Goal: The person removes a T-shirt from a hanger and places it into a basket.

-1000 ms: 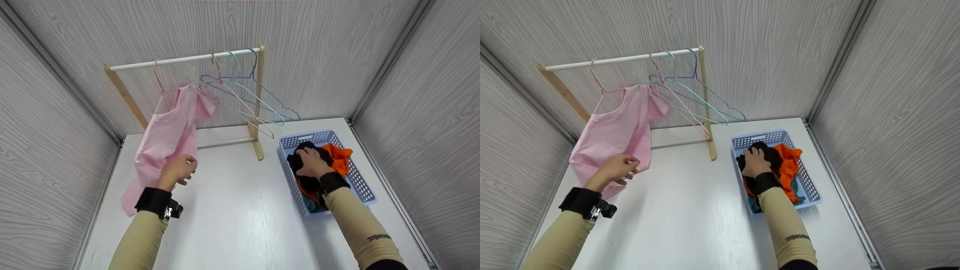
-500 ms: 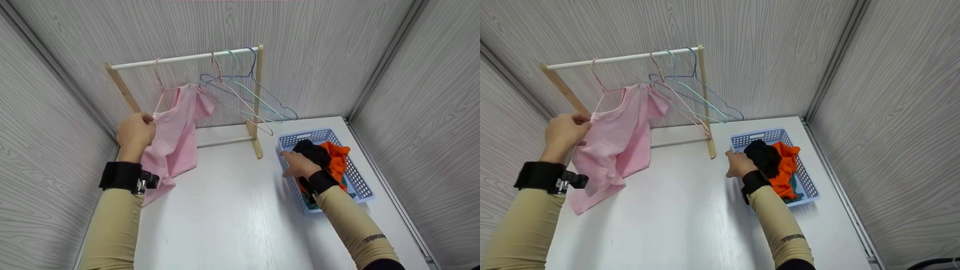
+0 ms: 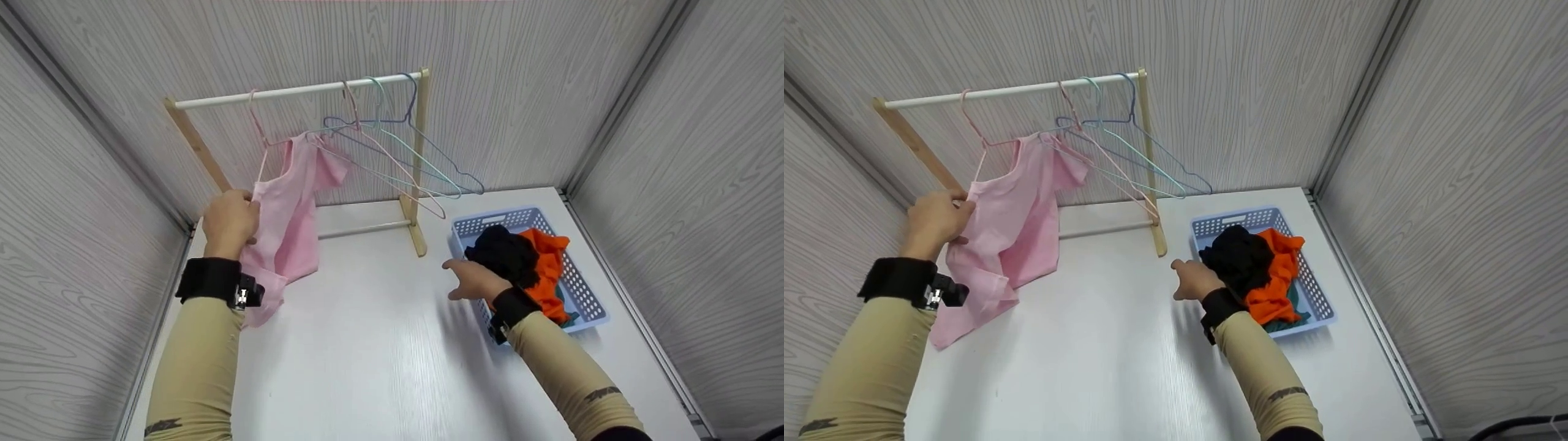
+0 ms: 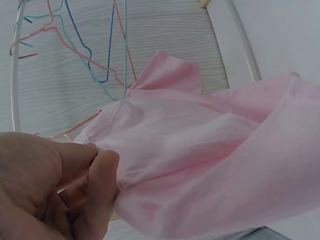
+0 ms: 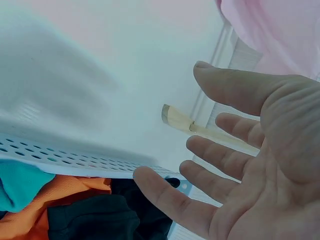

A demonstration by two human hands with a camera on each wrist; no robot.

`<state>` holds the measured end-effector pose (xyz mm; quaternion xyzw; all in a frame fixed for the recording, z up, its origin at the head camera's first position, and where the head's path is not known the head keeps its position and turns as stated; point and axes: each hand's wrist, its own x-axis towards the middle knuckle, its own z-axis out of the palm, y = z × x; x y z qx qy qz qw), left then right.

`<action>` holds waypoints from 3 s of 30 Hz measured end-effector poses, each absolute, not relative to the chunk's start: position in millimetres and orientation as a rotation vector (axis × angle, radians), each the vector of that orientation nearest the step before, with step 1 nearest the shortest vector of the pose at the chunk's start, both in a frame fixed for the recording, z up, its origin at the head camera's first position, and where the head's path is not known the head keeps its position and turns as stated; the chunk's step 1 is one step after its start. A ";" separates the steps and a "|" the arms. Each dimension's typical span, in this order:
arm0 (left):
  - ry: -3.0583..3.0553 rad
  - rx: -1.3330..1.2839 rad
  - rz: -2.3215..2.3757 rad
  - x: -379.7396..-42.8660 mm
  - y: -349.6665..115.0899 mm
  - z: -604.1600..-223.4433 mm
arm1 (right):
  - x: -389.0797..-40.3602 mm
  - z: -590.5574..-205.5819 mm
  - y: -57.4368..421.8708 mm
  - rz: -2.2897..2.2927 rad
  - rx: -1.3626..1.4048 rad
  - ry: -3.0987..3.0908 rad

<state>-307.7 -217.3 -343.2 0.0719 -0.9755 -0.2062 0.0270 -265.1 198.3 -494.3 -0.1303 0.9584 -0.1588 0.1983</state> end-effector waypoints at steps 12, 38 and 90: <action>-2.882 0.164 -0.615 -304.6 -224.9 -333.5 | -266.8 -496.1 197.4 -0.494 -0.352 2.663; -3.025 0.145 -0.392 -254.2 -306.9 -344.4 | -264.2 -505.1 187.2 -0.532 -0.316 2.579; -3.001 -0.888 -0.966 -278.6 -129.0 -373.1 | -249.2 -432.6 177.8 -0.618 -0.584 3.326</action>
